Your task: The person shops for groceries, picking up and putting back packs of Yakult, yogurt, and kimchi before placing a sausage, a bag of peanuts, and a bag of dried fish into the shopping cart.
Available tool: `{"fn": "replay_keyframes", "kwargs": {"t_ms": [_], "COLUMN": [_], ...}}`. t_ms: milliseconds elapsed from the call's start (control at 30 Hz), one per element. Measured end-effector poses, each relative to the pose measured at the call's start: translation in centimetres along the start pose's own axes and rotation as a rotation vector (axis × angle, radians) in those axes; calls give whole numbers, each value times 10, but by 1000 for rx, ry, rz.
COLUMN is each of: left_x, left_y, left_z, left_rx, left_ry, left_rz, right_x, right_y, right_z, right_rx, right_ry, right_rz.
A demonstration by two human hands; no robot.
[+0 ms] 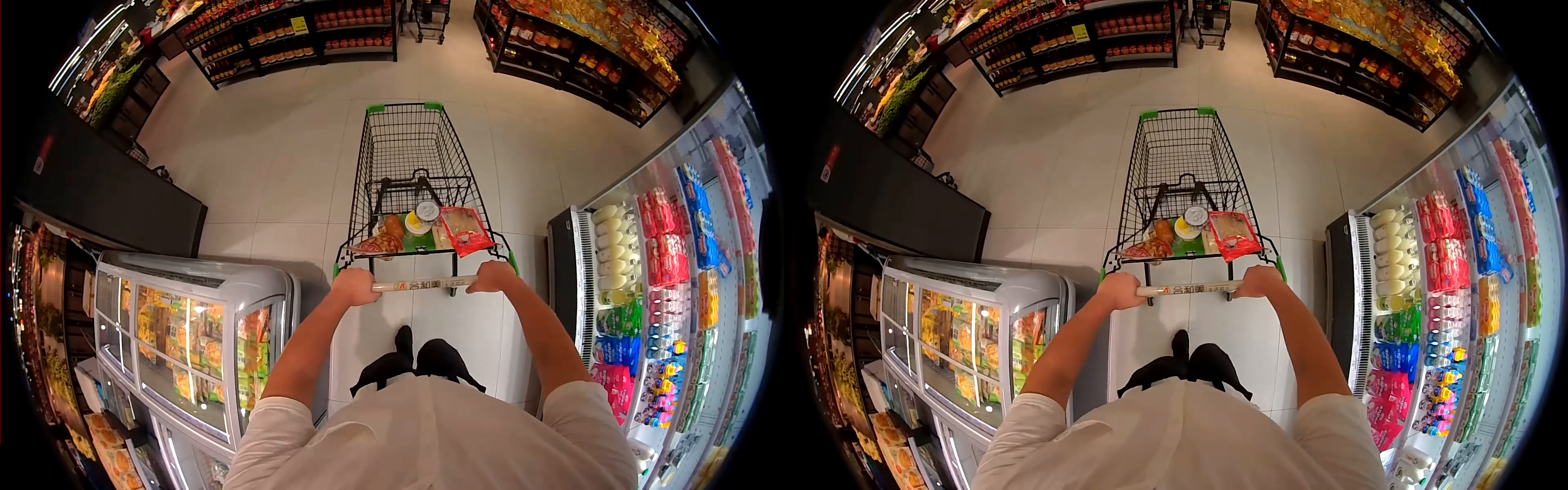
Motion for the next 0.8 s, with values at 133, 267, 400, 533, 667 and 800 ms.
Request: {"fn": "replay_keyframes", "kwargs": {"t_ms": [133, 267, 400, 533, 667, 800], "left_x": [-79, -161, -254, -339, -408, -449], "left_y": [52, 103, 143, 196, 233, 270], "left_z": [19, 38, 63, 80, 102, 108], "left_rx": [-83, -121, -175, -279, -148, -222], "left_ry": [-12, 59, 65, 49, -3, -250], "left_rz": [54, 37, -6, -17, -424, -487], "right_x": [-44, -93, -133, -185, -223, -260], "right_y": [52, 103, 157, 208, 263, 309], "right_z": [-19, -37, -59, -72, -77, -89], "right_rx": [-72, -131, -201, -270, -367, -426], "right_ry": [-37, -69, -112, -185, -255, -313], "right_rz": [-44, -94, -149, -257, -310, -288]}}
Point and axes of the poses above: each hand's wrist, its own x-axis away from the middle knuckle, its own y-axis out of the back of the hand, z = x × y, the point moved 3 cm from there along -x, towards the middle knuckle, and after that the axes turned 3 degrees about -z, right-handed, at the moved point
